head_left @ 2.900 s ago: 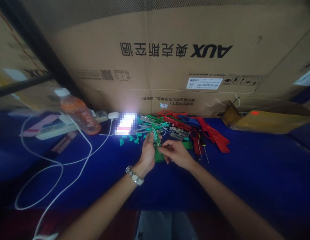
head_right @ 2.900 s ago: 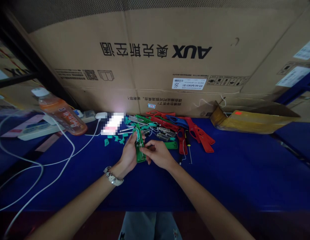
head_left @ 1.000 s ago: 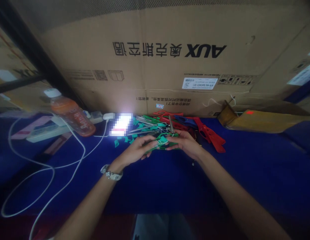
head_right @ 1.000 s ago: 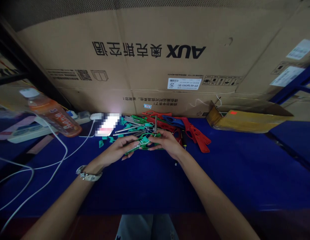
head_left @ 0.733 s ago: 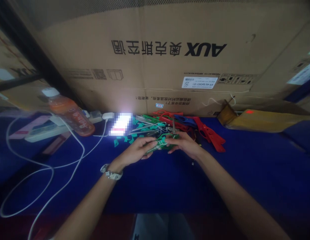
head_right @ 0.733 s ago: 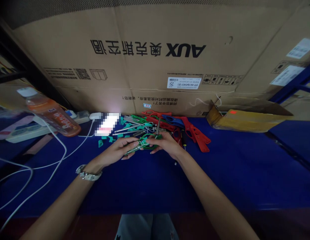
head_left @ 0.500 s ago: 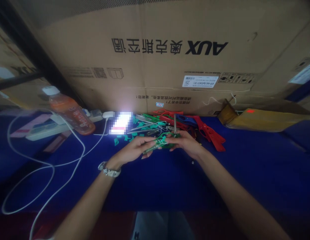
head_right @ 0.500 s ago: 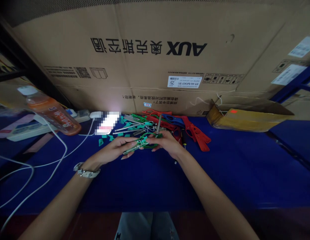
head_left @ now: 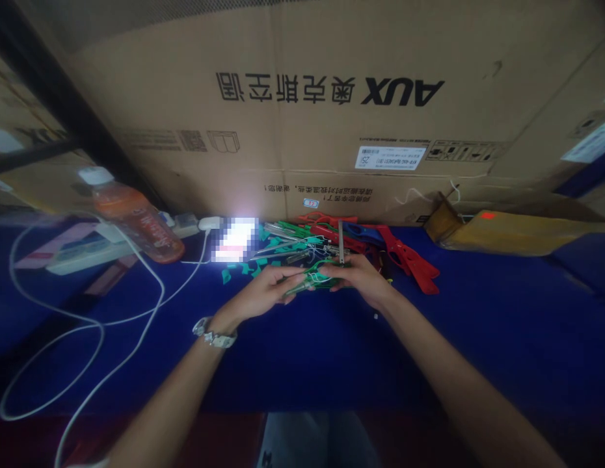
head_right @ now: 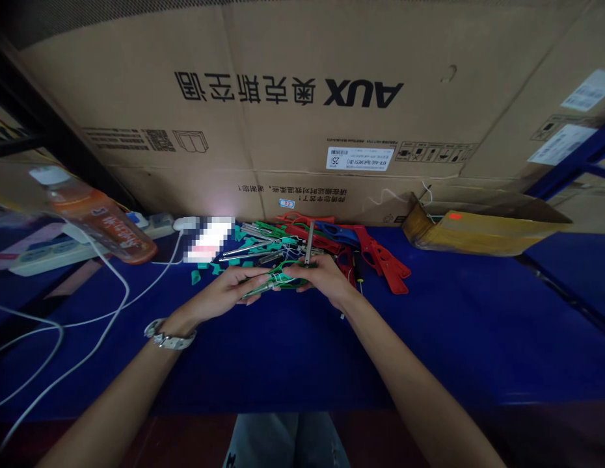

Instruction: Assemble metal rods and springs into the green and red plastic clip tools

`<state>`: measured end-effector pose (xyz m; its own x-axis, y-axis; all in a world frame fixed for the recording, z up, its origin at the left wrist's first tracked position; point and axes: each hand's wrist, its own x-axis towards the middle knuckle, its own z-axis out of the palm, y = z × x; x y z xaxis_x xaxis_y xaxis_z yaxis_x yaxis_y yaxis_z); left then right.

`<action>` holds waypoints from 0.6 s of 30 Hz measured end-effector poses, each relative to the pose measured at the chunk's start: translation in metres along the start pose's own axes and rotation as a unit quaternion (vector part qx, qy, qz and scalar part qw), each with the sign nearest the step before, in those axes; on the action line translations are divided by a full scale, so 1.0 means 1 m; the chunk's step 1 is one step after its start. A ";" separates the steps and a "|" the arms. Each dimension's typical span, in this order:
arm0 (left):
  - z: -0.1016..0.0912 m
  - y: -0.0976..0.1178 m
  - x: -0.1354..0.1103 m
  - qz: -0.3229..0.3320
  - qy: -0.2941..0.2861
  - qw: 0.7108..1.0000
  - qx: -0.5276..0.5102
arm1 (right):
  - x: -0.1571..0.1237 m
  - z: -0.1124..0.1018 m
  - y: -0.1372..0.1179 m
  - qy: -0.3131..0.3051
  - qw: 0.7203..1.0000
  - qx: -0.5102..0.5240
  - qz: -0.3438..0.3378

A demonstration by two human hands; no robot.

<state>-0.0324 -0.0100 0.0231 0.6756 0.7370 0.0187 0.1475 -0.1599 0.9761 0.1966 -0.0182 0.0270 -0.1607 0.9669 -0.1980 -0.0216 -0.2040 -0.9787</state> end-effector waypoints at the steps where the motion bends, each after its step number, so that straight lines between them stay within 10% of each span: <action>1: 0.000 0.000 0.000 0.001 -0.001 1.000 -0.005 | 0.000 0.000 0.000 -0.004 1.000 -0.004 0.000; 18: 0.002 0.007 0.000 -0.059 -0.008 0.996 -0.067 | 0.000 0.004 0.006 -0.037 0.994 0.104 0.015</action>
<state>-0.0304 -0.0123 0.0293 0.6704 0.7353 -0.0998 0.1289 0.0170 0.9915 0.1922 -0.0203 0.0215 -0.2373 0.9474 -0.2149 -0.2181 -0.2676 -0.9385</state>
